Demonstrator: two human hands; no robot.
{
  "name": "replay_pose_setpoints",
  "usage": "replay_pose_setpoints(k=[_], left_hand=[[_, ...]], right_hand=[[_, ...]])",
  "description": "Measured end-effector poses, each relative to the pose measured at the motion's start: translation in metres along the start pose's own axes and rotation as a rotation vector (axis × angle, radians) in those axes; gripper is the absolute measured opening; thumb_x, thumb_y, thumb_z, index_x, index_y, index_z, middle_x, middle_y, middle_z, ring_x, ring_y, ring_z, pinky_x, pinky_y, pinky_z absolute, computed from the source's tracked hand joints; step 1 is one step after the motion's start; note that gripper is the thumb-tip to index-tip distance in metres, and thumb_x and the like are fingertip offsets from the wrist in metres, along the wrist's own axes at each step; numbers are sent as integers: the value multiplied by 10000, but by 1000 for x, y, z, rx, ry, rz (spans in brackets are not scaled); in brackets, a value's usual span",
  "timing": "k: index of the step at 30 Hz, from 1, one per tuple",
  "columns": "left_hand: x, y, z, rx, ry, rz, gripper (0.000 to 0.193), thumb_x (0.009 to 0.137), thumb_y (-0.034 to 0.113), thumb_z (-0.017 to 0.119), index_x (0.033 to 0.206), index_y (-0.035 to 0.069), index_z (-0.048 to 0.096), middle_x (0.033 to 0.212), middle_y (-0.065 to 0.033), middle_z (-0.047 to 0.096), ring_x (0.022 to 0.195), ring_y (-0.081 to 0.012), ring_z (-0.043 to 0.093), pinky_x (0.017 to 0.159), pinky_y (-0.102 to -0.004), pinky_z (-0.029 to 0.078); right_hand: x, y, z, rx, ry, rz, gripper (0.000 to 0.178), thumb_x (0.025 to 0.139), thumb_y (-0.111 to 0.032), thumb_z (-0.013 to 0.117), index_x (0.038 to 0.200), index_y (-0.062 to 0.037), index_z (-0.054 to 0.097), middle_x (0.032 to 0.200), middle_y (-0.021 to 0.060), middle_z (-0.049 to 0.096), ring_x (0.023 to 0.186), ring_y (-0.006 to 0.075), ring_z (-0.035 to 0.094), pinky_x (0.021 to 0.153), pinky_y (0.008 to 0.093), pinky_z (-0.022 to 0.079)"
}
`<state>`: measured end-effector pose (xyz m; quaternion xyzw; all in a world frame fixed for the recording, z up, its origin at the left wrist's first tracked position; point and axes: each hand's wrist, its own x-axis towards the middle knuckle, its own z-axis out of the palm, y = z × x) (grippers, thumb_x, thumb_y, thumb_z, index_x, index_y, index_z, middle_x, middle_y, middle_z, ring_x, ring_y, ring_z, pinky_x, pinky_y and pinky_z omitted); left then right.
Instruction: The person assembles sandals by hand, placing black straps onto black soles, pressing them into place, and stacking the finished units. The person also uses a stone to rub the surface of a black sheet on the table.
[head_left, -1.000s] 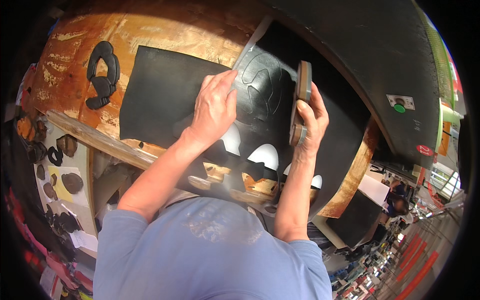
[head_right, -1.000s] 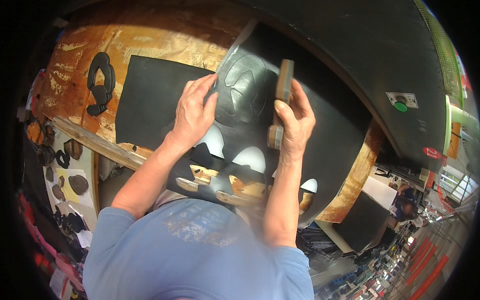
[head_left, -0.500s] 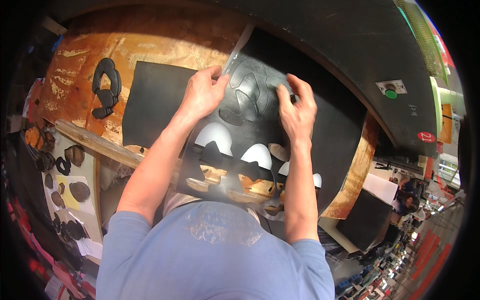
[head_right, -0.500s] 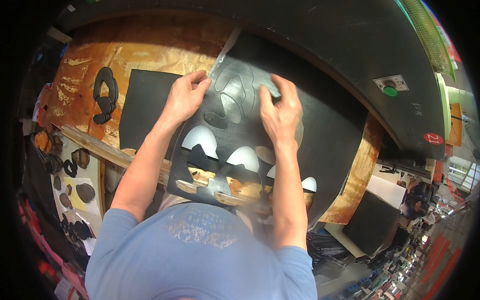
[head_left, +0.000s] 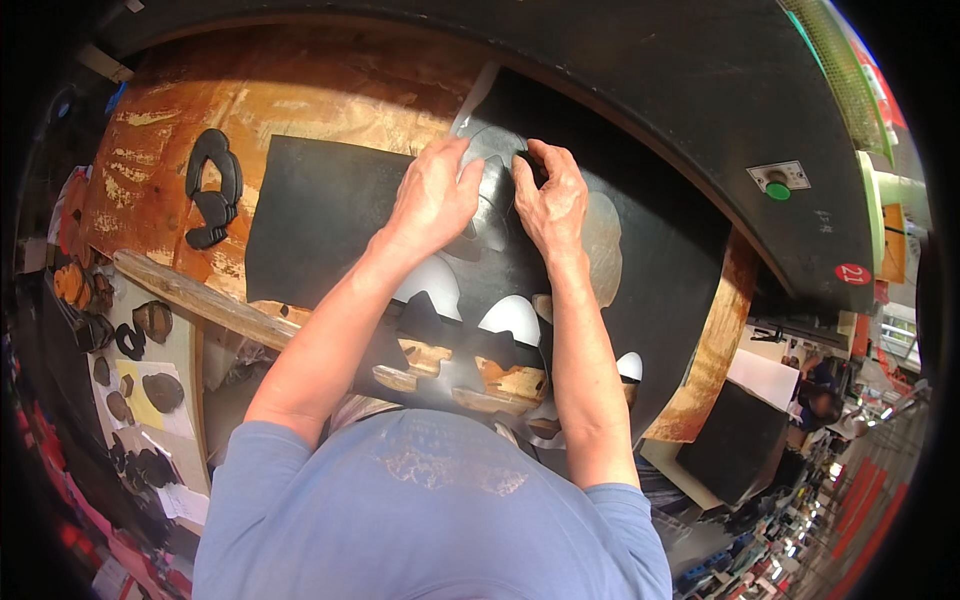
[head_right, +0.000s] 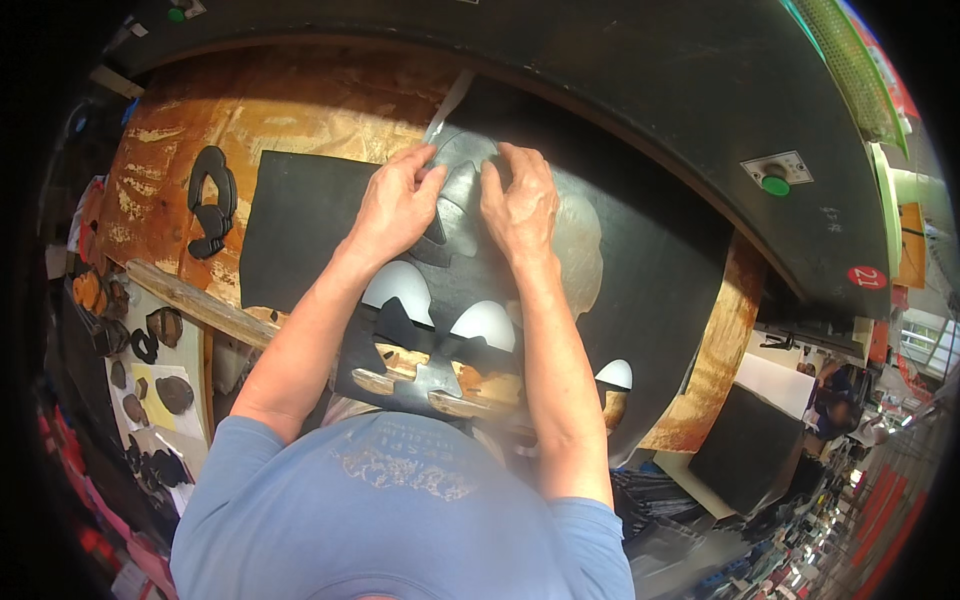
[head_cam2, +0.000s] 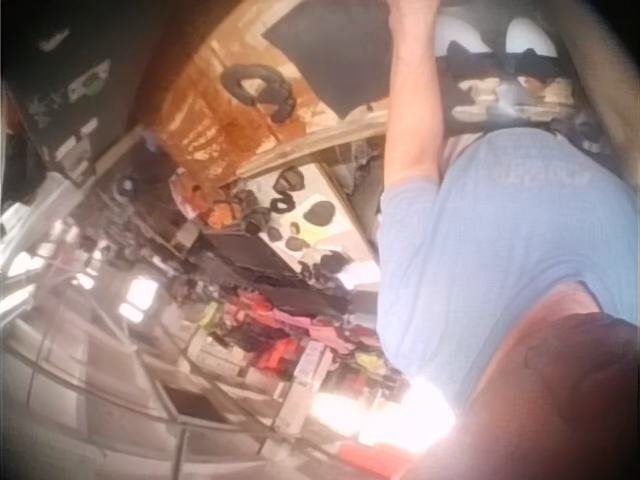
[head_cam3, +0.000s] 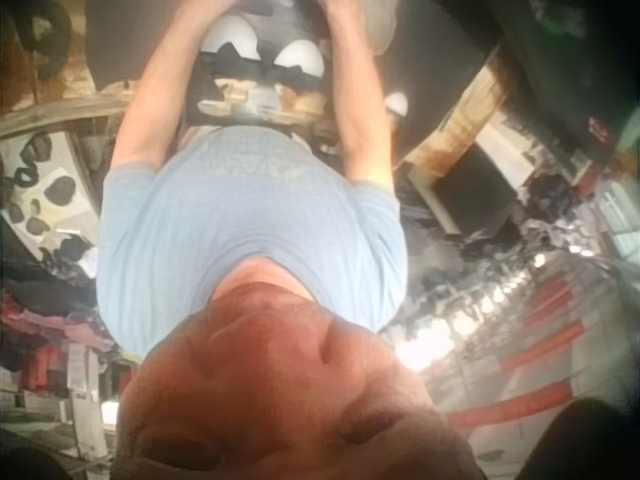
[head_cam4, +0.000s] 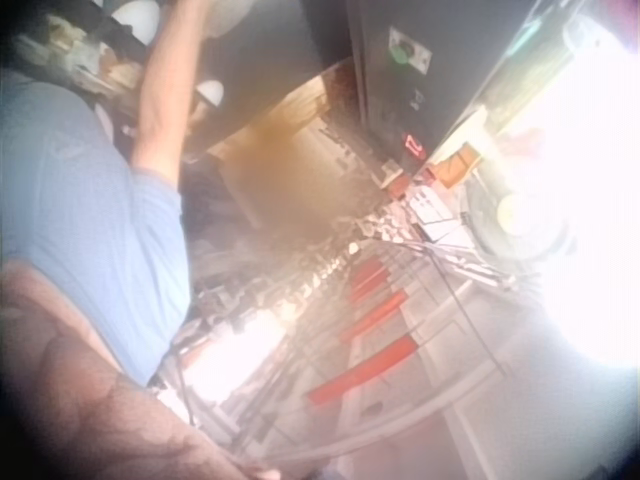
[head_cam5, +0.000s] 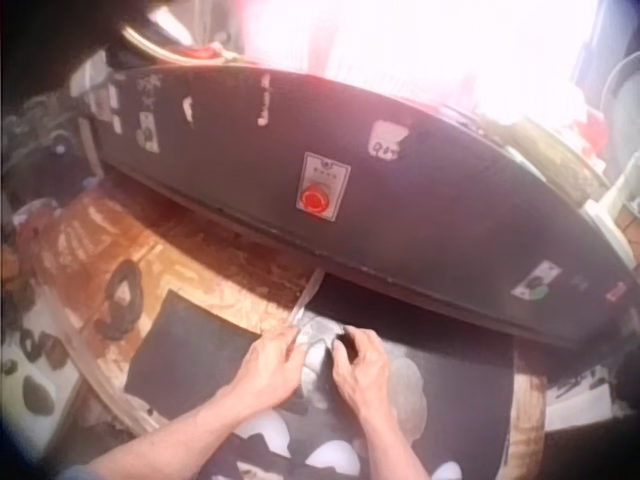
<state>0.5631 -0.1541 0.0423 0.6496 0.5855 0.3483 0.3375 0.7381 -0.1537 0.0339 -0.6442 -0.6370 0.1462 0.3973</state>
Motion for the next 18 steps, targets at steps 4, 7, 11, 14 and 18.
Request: replay_pose_setpoints(k=[4,7,11,14,18], left_hand=[[6,-10,9,93,149,151,425,999,180,589,1301,-116,640,1383,-294,624,1275,-397,618,1110,-433,462],[25,-16,17,87,170,176,389,988,162,594,1258,-109,667,1358,-284,640,1259,-429,605,1109,-461,454],[36,-13,26,245,184,214,356,971,156,609,1213,-92,688,1282,-281,677,1208,-434,629,1064,-473,482],[51,-8,19,230,141,124,346,964,176,627,1172,-92,696,1170,-271,720,1112,-416,679,1002,-458,524],[78,-8,3,96,27,-100,340,956,209,655,1112,-89,709,992,-228,765,945,-362,738,889,-416,572]], right_hand=[[-1,-1,-1,-7,10,-13,271,891,-126,701,1102,41,730,1084,203,715,1039,383,676,925,448,538],[-1,-1,0,-6,16,-2,264,885,-117,701,1094,40,731,1068,197,715,1028,380,674,919,452,538],[3,0,4,-20,22,-34,262,879,-109,698,1091,42,730,1053,192,710,1007,372,671,907,454,540],[4,-1,5,-38,19,-61,262,877,-108,696,1089,42,730,1052,192,709,1005,369,668,903,450,540],[4,-2,4,-37,5,-26,291,873,-129,730,1111,38,724,1073,185,706,1030,368,659,924,447,535]])
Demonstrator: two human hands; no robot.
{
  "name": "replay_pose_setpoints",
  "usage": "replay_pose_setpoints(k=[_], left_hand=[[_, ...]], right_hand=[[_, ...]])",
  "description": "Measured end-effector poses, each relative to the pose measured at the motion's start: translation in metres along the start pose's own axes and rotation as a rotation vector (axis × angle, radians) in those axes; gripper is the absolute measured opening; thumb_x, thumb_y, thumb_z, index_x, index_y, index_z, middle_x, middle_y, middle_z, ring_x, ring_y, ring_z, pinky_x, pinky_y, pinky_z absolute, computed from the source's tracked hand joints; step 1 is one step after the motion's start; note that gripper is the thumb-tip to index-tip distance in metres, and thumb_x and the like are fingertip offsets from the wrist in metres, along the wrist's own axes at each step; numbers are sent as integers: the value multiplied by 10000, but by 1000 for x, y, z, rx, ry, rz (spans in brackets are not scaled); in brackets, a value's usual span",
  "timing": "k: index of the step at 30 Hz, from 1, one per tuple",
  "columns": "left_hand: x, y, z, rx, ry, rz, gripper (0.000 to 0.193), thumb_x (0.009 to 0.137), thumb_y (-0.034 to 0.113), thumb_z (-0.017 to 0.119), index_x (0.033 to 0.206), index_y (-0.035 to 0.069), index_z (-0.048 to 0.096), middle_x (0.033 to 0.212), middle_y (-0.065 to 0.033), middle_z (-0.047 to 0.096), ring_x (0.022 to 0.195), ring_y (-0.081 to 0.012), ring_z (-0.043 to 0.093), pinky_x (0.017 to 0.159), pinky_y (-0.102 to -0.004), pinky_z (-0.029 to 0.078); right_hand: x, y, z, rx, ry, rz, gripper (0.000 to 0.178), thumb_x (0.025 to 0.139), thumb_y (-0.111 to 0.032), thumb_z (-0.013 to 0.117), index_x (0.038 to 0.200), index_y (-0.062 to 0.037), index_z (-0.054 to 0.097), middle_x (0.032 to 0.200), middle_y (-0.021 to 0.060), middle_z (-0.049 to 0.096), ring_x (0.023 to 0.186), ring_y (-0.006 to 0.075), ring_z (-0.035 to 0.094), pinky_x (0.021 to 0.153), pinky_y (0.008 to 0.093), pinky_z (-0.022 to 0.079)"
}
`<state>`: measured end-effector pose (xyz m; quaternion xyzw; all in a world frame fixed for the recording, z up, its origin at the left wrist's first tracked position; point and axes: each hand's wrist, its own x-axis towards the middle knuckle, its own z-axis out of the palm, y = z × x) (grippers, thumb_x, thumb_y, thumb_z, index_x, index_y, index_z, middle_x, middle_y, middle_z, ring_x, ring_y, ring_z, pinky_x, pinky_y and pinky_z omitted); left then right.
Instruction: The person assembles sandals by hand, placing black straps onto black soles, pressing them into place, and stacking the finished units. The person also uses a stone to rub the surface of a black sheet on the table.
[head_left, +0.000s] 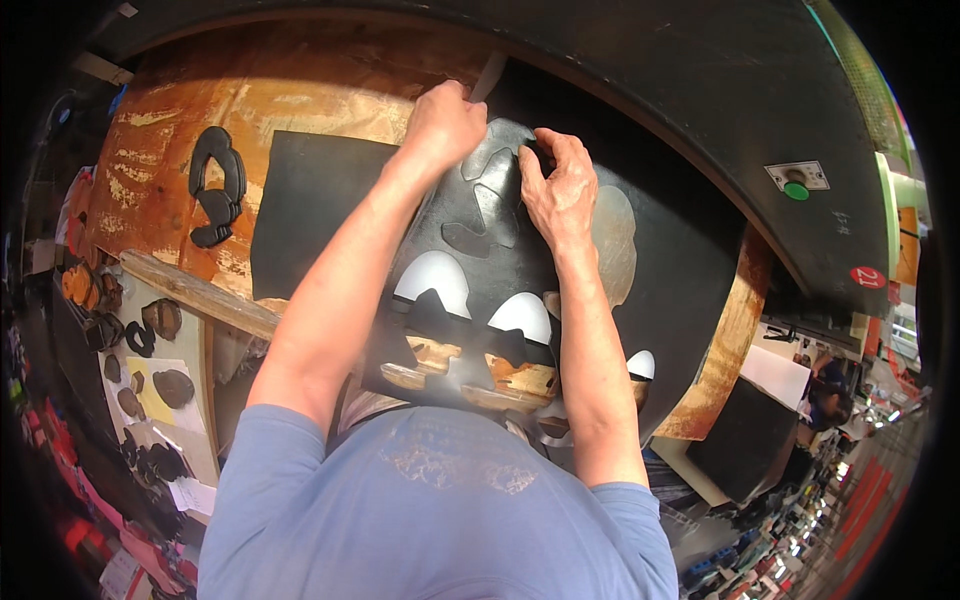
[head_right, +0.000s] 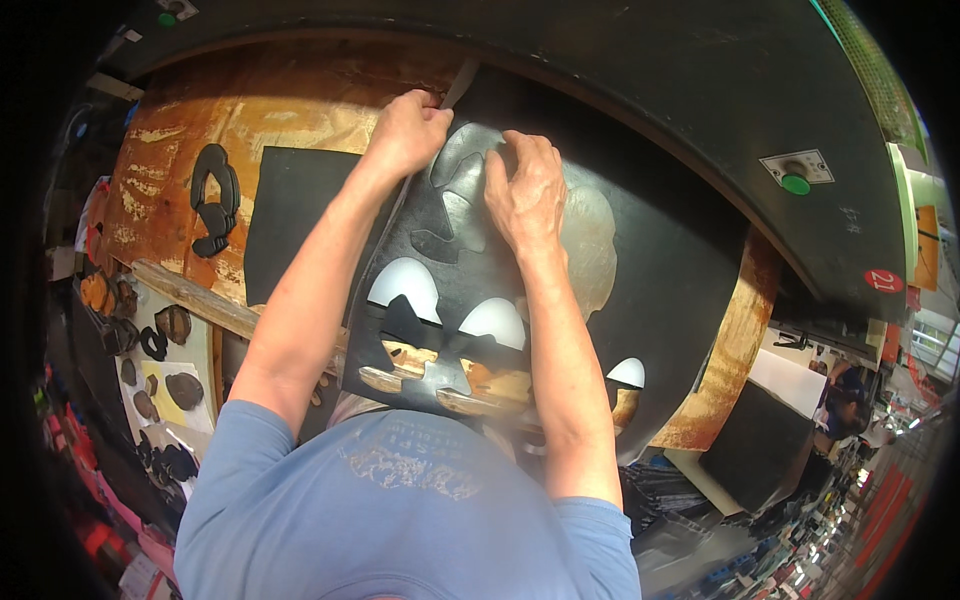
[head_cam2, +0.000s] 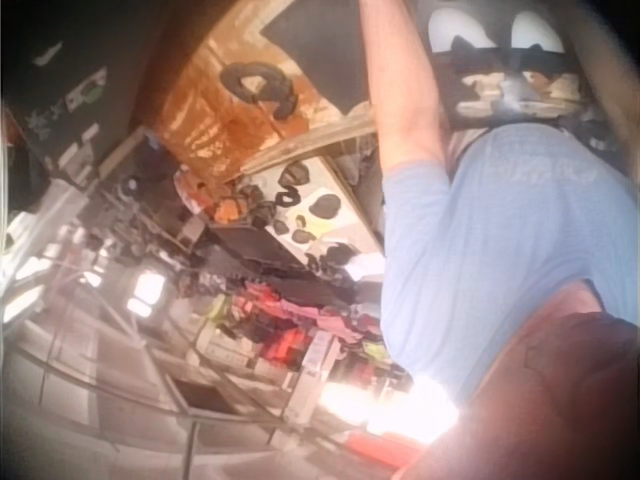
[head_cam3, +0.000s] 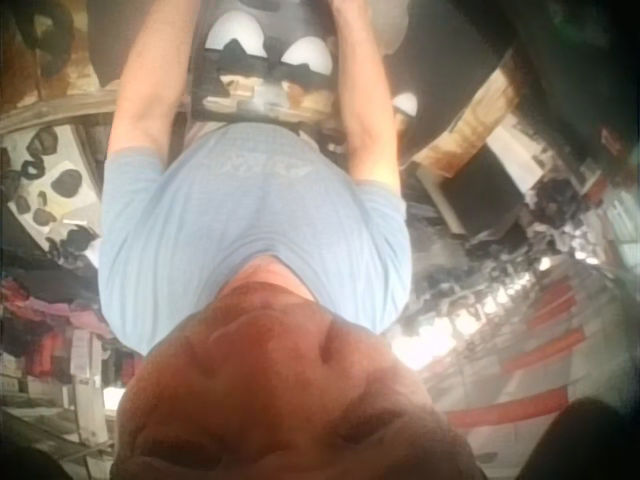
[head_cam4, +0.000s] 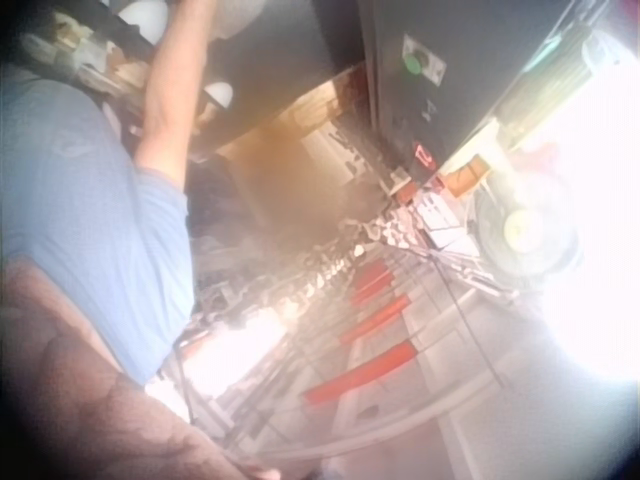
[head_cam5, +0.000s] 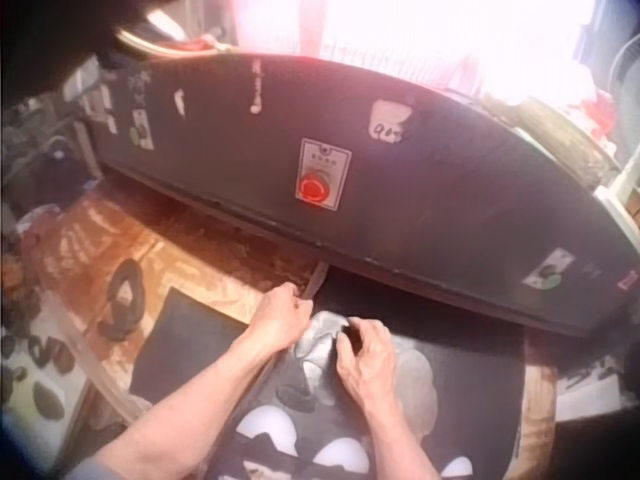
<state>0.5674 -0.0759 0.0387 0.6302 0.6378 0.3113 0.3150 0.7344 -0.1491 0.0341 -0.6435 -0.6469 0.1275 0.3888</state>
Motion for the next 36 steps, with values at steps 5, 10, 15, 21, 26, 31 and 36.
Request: replay_pose_setpoints(k=[5,10,15,21,26,31,36], left_hand=[[2,-5,4,-265,-169,-116,303,1010,243,642,1064,-42,730,829,-27,713,761,-90,617,692,-302,504],[-5,-10,10,-720,-289,-184,210,1049,203,624,1106,22,714,914,1,720,754,-50,627,682,-251,529],[-7,-15,11,-1026,-404,-149,263,1047,204,620,1162,-13,715,979,-17,730,852,-79,652,747,-251,531],[-8,-10,20,-887,-294,-139,251,1030,216,659,1095,-11,744,908,-7,728,807,-72,637,715,-254,525],[-6,-8,23,-817,-233,-190,201,1013,206,699,1042,15,756,906,-4,727,801,-61,631,733,-234,522],[-6,-11,28,-890,-275,-265,210,1004,229,712,1020,26,765,865,29,694,777,-47,584,695,-239,488],[-7,-14,19,-910,-281,-123,257,992,285,731,996,31,762,844,34,673,766,-38,568,681,-233,467]], right_hand=[[1,-3,-2,-50,-26,-32,416,859,-187,795,1197,40,707,1162,190,696,1093,366,644,962,442,530],[5,-1,-3,17,-61,40,562,843,-248,824,1299,38,661,1221,193,677,1154,376,621,1011,441,513],[11,3,-9,356,-125,226,576,875,-274,808,1330,35,637,1228,171,702,1139,286,654,989,395,517],[21,-3,-14,606,-121,346,297,964,-203,770,1152,16,698,835,-6,706,750,69,628,691,222,510],[12,-12,-7,65,99,-267,77,943,-85,730,965,-25,688,736,158,680,587,296,663,571,346,519],[-1,-22,-11,-55,114,-357,72,940,-72,730,953,-16,685,707,157,667,592,293,672,575,343,522],[40,-21,-44,-145,-336,21,304,912,-255,736,982,40,713,777,207,715,724,365,729,688,414,569]])
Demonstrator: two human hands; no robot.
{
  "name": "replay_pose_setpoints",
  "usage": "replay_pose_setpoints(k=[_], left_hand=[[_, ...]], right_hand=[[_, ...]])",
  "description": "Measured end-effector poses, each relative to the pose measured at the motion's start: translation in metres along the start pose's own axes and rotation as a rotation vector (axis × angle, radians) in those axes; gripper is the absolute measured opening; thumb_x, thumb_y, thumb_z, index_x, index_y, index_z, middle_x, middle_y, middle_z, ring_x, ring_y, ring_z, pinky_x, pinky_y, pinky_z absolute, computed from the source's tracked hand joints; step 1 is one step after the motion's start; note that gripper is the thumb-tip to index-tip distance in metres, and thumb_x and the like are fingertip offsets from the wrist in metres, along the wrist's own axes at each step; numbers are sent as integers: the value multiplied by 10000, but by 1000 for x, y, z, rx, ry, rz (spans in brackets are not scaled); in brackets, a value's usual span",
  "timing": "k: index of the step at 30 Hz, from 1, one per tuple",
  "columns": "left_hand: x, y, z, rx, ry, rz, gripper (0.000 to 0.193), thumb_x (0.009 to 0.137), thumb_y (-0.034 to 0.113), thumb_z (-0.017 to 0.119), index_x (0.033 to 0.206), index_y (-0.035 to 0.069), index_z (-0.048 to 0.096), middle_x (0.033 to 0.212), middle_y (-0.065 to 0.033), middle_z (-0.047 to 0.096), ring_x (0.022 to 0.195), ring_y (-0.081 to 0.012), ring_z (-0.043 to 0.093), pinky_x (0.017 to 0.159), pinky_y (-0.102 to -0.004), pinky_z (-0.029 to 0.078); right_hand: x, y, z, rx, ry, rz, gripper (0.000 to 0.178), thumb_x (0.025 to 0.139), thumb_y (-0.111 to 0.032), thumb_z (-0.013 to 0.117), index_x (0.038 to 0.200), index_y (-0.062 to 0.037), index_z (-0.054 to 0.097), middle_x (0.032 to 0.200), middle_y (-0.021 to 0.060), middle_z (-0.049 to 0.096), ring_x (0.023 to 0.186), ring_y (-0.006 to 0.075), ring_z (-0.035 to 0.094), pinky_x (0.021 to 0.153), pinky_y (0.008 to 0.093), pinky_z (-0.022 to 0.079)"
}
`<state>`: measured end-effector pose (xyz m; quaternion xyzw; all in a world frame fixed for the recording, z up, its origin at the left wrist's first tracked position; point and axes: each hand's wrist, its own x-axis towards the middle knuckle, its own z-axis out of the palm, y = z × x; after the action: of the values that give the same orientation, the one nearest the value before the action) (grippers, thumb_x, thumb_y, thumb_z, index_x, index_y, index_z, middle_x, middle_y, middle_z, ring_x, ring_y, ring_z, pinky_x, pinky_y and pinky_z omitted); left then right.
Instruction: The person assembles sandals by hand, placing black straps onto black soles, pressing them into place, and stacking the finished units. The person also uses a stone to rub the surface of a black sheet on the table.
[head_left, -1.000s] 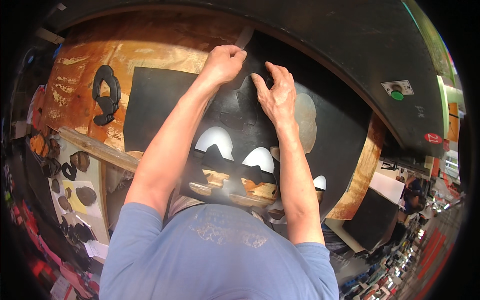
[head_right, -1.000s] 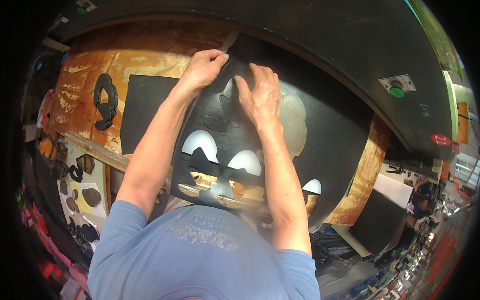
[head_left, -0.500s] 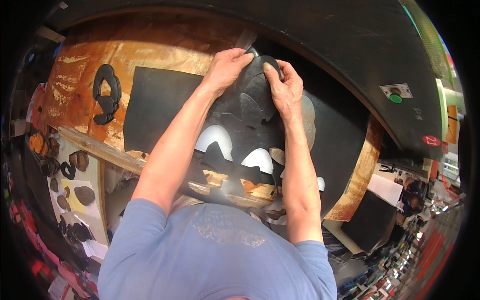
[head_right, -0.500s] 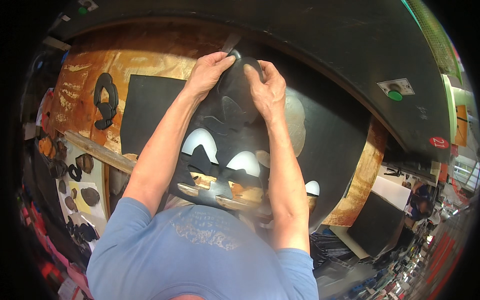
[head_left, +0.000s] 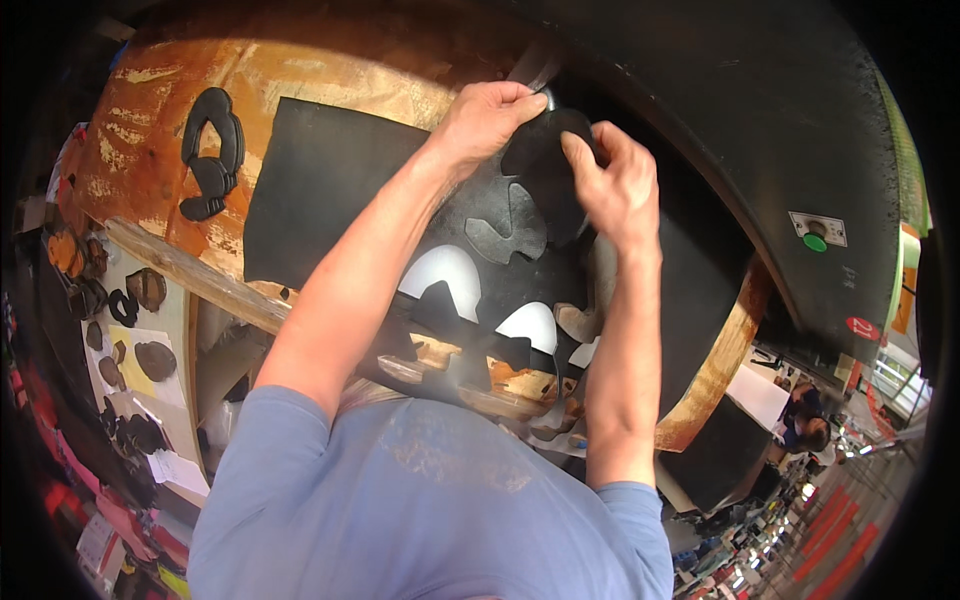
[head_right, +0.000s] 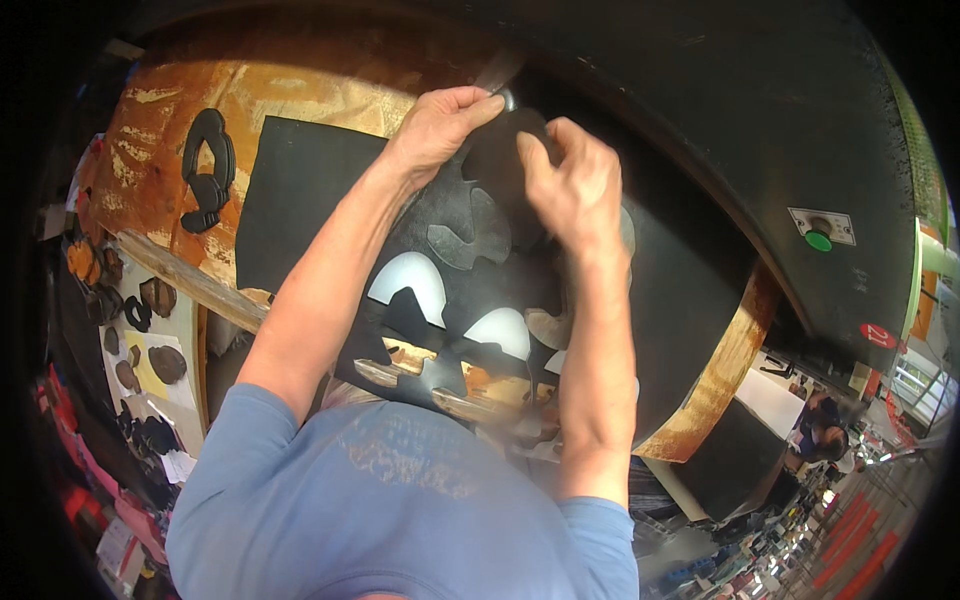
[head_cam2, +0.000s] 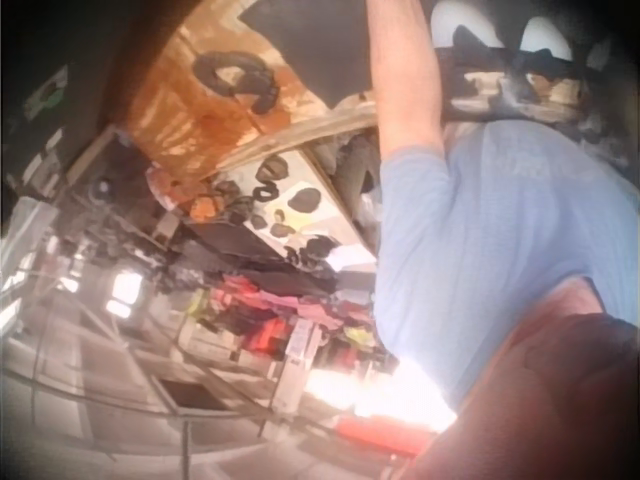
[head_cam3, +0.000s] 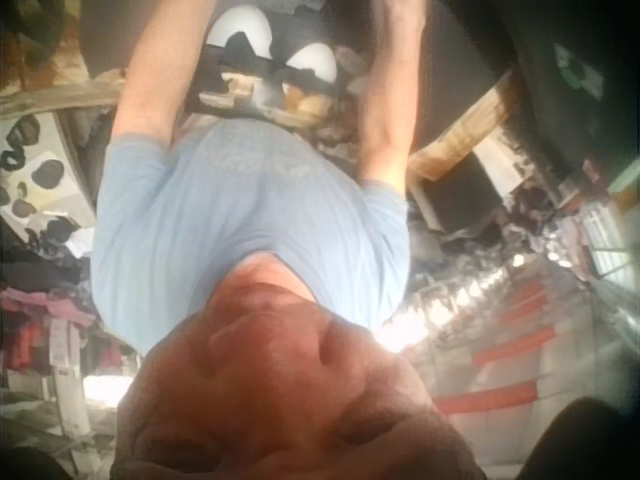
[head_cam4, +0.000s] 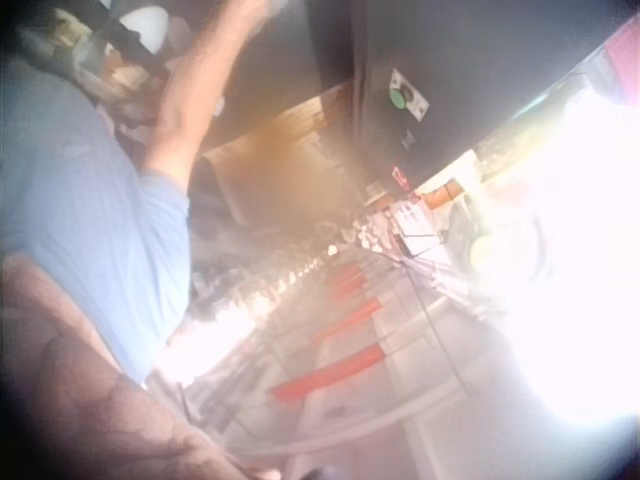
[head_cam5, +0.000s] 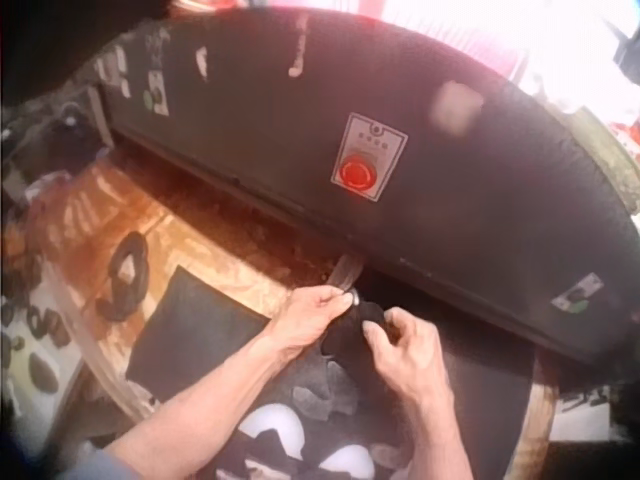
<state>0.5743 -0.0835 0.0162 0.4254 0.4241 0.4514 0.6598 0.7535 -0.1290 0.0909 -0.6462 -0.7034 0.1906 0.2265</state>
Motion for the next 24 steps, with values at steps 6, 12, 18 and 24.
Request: replay_pose_setpoints(k=[6,12,18,24], left_hand=[[3,22,3,184,4,-98,295,976,323,748,960,28,742,809,11,671,717,-54,577,654,-233,474],[8,28,18,95,163,-174,362,990,311,711,896,-38,694,784,-77,686,672,-153,659,593,-274,546],[3,24,13,198,155,-157,368,998,306,701,938,-57,682,829,-89,695,688,-150,682,595,-280,566],[-37,26,7,425,382,279,393,1000,294,667,1243,-13,703,1084,-127,756,1062,-207,717,958,-329,552]], right_hand=[[24,-2,13,72,-95,-9,428,920,-363,728,1015,54,739,737,238,687,733,364,721,673,403,559],[-72,-44,37,-72,90,-803,115,840,-97,746,784,-103,645,617,32,529,550,217,554,484,370,436],[-117,-29,-23,182,649,-350,174,985,-178,730,945,-13,693,648,13,610,535,110,536,501,284,434],[-109,-15,-82,1110,618,123,233,1071,-263,636,942,-69,636,650,7,573,494,58,462,462,202,381]])
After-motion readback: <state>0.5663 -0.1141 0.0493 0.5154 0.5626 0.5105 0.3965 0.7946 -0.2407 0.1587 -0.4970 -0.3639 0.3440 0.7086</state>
